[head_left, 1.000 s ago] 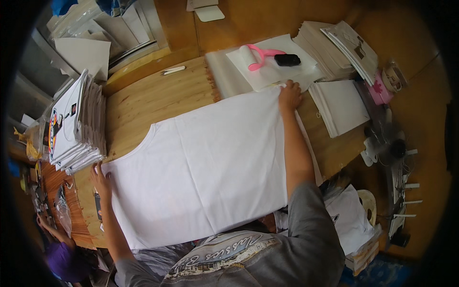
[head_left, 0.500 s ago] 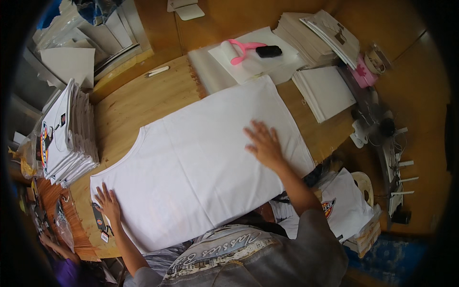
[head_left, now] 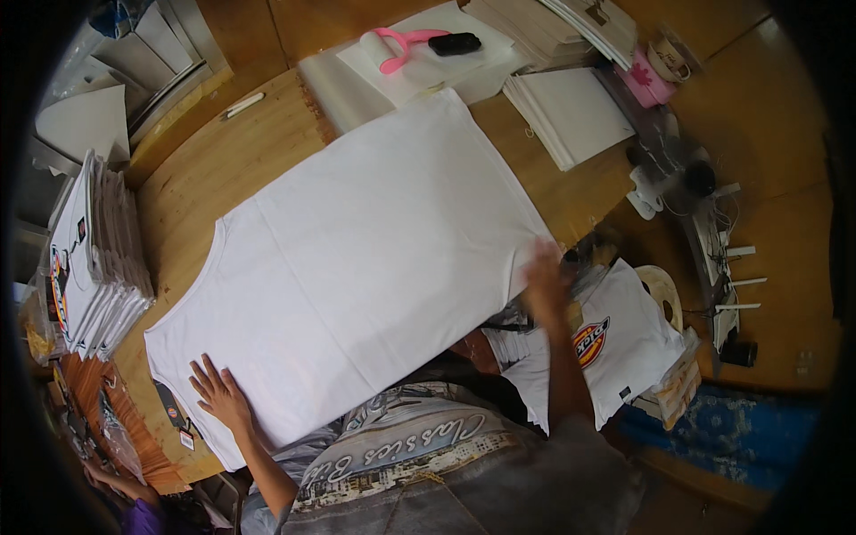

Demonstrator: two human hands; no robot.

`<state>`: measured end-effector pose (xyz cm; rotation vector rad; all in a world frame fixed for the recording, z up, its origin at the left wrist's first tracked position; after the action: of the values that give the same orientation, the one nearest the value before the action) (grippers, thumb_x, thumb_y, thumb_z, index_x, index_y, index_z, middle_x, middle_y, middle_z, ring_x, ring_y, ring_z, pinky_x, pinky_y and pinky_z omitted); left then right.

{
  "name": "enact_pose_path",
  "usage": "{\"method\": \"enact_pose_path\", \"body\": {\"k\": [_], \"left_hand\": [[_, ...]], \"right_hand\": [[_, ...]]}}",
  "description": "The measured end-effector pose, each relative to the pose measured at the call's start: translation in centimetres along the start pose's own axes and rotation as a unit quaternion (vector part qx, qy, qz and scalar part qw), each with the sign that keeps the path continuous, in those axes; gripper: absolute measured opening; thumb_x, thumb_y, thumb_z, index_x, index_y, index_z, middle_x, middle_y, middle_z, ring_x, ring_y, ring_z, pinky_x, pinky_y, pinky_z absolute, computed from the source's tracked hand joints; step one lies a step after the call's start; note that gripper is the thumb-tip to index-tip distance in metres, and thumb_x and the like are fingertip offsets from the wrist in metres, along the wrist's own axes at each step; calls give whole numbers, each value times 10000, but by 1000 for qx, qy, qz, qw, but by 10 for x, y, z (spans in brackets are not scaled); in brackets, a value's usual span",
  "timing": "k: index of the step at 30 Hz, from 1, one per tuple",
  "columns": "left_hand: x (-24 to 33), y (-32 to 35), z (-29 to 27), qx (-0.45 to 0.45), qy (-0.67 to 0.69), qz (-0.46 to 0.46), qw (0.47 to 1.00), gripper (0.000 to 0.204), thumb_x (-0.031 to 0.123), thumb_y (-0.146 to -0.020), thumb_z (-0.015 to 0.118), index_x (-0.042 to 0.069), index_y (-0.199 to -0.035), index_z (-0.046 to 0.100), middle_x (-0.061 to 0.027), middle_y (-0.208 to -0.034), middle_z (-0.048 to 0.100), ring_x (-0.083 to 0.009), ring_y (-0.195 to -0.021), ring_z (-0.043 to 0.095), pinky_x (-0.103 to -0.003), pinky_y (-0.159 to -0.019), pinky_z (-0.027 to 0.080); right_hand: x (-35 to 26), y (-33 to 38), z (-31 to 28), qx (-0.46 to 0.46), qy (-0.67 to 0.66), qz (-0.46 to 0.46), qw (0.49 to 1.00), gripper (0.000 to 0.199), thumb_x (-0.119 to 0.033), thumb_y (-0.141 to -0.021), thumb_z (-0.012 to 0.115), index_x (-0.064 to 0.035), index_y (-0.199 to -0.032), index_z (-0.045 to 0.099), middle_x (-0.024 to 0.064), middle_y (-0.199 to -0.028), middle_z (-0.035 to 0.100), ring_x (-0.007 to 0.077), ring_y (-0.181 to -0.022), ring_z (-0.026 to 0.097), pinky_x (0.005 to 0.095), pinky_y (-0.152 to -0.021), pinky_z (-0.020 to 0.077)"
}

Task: The person folds white t-shirts on a wooden table. They place a cardboard insert inside each shirt, fold the sleeves and body, and then attach a brand tag before stacking the finished shirts.

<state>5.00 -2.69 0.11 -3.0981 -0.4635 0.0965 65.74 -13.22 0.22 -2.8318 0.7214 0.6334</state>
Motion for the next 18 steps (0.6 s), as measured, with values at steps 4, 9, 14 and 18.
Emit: {"method": "enact_pose_path", "body": {"k": [4, 9, 14, 18], "left_hand": [[1, 0, -3, 2, 7, -1, 1000, 453, 412, -872, 258, 274, -1303, 224, 3, -1385, 115, -277, -1268, 90, -583, -934, 122], [3, -1, -3, 15, 24, 10, 1000, 456, 422, -872, 252, 275, -1303, 221, 4, -1385, 113, -276, -1267, 99, -587, -931, 122], [-2, 0, -2, 22, 10, 6, 1000, 455, 430, -871, 247, 286, -1301, 220, 12, -1385, 114, -267, -1267, 103, -584, -933, 122], [-2, -1, -1, 24, 8, 3, 1000, 453, 432, -870, 247, 294, -1301, 218, 17, -1385, 114, -261, -1268, 102, -583, -934, 119]], "right_hand": [[-5, -4, -53, 93, 189, 20, 977, 543, -312, -775, 524, -89, -1233, 335, 127, -1278, 307, 293, -1191, 263, 523, -906, 218], [58, 10, -60, 245, 5, 125, 962, 383, -208, -657, 681, -33, -963, 531, 123, -968, 478, 291, -925, 456, 355, -806, 362], [116, 7, -22, 148, -278, 201, 928, 258, -177, -676, 683, -12, -842, 575, 96, -916, 486, 236, -885, 468, 301, -765, 380], [125, 4, -2, 53, -334, 214, 916, 254, -166, -670, 684, -17, -846, 578, 88, -914, 492, 217, -894, 467, 296, -754, 386]]}}
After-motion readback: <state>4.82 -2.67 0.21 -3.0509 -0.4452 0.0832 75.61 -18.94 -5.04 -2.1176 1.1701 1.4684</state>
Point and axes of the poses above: each hand's wrist, its own y-axis away from the middle knuckle, its own z-axis out of the palm, x = y × z, the point moved 9 cm from there along -y, towards the middle knuckle
